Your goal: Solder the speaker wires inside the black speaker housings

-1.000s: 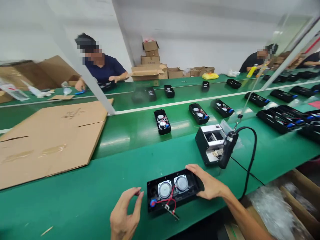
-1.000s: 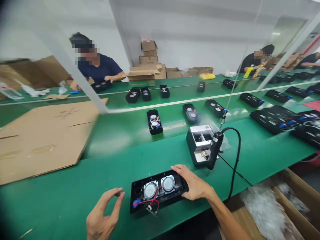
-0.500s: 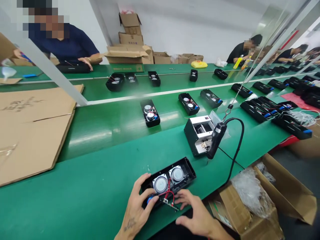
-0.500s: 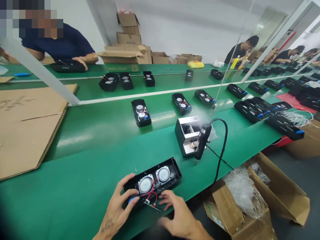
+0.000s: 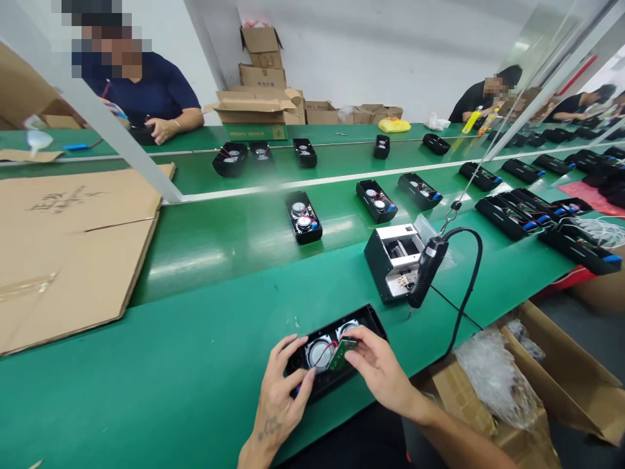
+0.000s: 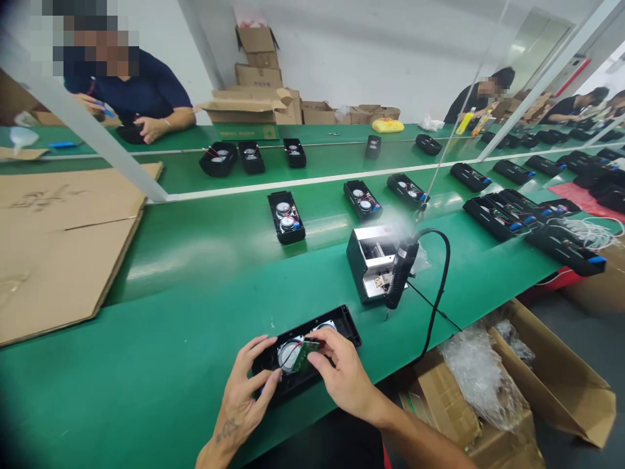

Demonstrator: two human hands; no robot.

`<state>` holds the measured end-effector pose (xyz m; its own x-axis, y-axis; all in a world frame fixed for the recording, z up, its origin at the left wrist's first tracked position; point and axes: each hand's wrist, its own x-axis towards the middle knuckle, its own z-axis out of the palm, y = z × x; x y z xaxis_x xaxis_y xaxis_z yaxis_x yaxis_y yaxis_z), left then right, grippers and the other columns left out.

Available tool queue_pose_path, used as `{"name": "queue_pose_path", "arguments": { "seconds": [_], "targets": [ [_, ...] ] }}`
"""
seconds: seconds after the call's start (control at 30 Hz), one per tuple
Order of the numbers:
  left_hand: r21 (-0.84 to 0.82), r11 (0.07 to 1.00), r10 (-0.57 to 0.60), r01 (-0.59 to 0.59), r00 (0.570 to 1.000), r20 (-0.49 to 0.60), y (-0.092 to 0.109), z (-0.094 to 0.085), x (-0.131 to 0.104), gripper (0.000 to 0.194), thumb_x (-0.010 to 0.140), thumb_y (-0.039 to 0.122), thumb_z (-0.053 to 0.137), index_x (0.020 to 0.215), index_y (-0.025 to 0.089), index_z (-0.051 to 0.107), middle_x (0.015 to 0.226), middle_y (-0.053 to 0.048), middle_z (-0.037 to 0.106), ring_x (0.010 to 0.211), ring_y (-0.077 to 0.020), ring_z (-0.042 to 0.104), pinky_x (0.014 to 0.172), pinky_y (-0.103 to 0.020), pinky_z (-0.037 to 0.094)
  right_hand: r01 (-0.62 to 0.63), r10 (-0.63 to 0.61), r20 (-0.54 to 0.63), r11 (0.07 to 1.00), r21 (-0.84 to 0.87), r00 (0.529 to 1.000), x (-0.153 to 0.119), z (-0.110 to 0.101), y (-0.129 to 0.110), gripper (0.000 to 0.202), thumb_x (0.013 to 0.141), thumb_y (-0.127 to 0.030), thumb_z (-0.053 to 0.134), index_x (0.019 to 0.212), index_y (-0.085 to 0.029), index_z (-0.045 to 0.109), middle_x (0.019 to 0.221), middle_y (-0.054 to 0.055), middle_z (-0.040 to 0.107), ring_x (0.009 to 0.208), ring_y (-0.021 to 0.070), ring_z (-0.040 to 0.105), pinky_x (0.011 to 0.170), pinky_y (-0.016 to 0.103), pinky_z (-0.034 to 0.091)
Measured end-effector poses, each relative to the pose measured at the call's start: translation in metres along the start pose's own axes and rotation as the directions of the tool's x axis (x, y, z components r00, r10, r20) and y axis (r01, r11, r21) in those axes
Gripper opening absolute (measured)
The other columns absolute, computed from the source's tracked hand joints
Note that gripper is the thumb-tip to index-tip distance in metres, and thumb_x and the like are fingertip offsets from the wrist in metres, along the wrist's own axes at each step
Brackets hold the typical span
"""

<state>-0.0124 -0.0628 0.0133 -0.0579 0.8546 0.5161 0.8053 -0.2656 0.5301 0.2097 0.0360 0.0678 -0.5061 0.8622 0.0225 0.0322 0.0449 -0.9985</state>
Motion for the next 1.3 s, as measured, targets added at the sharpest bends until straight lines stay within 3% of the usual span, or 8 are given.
{"name": "queue_pose_path", "arguments": {
  "seconds": [0.1, 0.17, 0.23, 0.3, 0.47, 0.6, 1.0, 1.3],
  "targets": [
    [-0.013, 0.996, -0.089, 0.089, 0.993, -0.075, -0.001, 0.005, -0.001, 0.012, 0.101, 0.02, 0.062, 0.093, 0.023, 0.07, 0.134, -0.011, 0.071, 0.129, -0.0267, 0.068, 0.105, -0.047, 0.063, 0.305, -0.274, 0.16, 0.924, -0.23, 0.948, 0.014, 0.01, -0.004, 0.025, 0.106, -0.025, 0.064, 0.13, -0.026, 0.072, 0.115, 0.008, 0.082, 0.101, 0.022, 0.077, 0.093, 0.036, 0.061],
    [-0.019, 0.988, -0.152, 0.151, 0.981, -0.123, -0.001, 0.008, -0.001, 0.004, 0.102, 0.024, 0.063, 0.102, 0.022, 0.066, 0.131, -0.012, 0.071, 0.122, -0.0249, 0.071, 0.1, -0.042, 0.065, 0.526, -0.412, 0.363, 0.79, -0.316, 0.836, 0.021, 0.008, -0.005, 0.021, 0.107, -0.024, 0.064, 0.126, -0.025, 0.075, 0.109, 0.008, 0.085, 0.094, 0.0225, 0.079, 0.086, 0.036, 0.06],
    [-0.001, 0.986, -0.164, 0.165, 0.981, -0.107, 0.002, 0.007, 0.001, 0.007, 0.103, 0.022, 0.06, 0.105, 0.022, 0.066, 0.136, -0.013, 0.068, 0.124, -0.0244, 0.071, 0.1, -0.042, 0.065, 0.661, -0.417, 0.544, 0.639, -0.394, 0.728, 0.025, 0.001, -0.006, 0.02, 0.109, -0.021, 0.06, 0.118, -0.023, 0.078, 0.102, 0.008, 0.087, 0.089, 0.0228, 0.078, 0.08, 0.036, 0.057],
    [0.026, 0.993, -0.116, 0.117, 0.993, -0.033, 0.009, 0.0, 0.004, 0.017, 0.103, 0.016, 0.054, 0.104, 0.023, 0.069, 0.145, -0.013, 0.064, 0.136, -0.0267, 0.065, 0.109, -0.047, 0.062, 0.701, -0.326, 0.646, 0.521, -0.486, 0.69, 0.028, -0.007, -0.007, 0.026, 0.109, -0.015, 0.055, 0.111, -0.021, 0.08, 0.096, 0.007, 0.087, 0.086, 0.0228, 0.077, 0.076, 0.036, 0.052],
    [0.091, 0.996, -0.021, 0.002, 0.978, 0.21, 0.026, -0.024, 0.008, 0.024, 0.097, 0.016, 0.06, 0.115, 0.023, 0.074, 0.166, -0.013, 0.051, 0.16, -0.0395, 0.04, 0.122, -0.067, 0.049, 0.681, -0.03, 0.743, 0.427, -0.595, 0.669, 0.028, -0.008, -0.011, 0.023, 0.108, -0.011, 0.057, 0.106, -0.018, 0.079, 0.099, 0.007, 0.086, 0.089, 0.0209, 0.074, 0.076, 0.034, 0.046],
    [0.182, 0.979, 0.038, -0.091, 0.96, 0.278, 0.024, -0.023, 0.002, 0.027, 0.093, 0.033, 0.077, 0.119, 0.026, 0.074, 0.168, -0.013, 0.05, 0.161, -0.0427, 0.038, 0.125, -0.072, 0.043, 0.652, 0.079, 0.754, 0.448, -0.612, 0.652, 0.029, -0.004, -0.01, 0.022, 0.105, -0.009, 0.058, 0.109, -0.018, 0.078, 0.101, 0.007, 0.086, 0.089, 0.0203, 0.074, 0.074, 0.032, 0.044],
    [0.194, 0.97, 0.079, -0.143, 0.949, 0.306, 0.021, -0.001, -0.001, 0.023, 0.085, 0.034, 0.087, 0.105, 0.024, 0.078, 0.151, -0.006, 0.069, 0.163, -0.0454, 0.035, 0.135, -0.077, 0.021, 0.583, 0.122, 0.726, 0.513, -0.629, 0.676, 0.021, -0.011, -0.013, 0.027, 0.086, -0.012, 0.064, 0.107, -0.02, 0.081, 0.093, 0.008, 0.086, 0.084, 0.0229, 0.075, 0.071, 0.031, 0.044],
    [0.235, 0.956, 0.09, -0.177, 0.938, 0.336, 0.022, 0.006, 0.003, 0.034, 0.083, 0.03, 0.09, 0.114, 0.025, 0.08, 0.15, -0.005, 0.069, 0.163, -0.0559, 0.028, 0.128, -0.09, 0.001, 0.633, 0.086, 0.742, 0.463, -0.62, 0.665, 0.013, -0.014, -0.006, 0.031, 0.088, -0.004, 0.06, 0.113, -0.018, 0.07, 0.105, 0.008, 0.084, 0.099, 0.0239, 0.076, 0.1, 0.039, 0.044]
  ]
}}
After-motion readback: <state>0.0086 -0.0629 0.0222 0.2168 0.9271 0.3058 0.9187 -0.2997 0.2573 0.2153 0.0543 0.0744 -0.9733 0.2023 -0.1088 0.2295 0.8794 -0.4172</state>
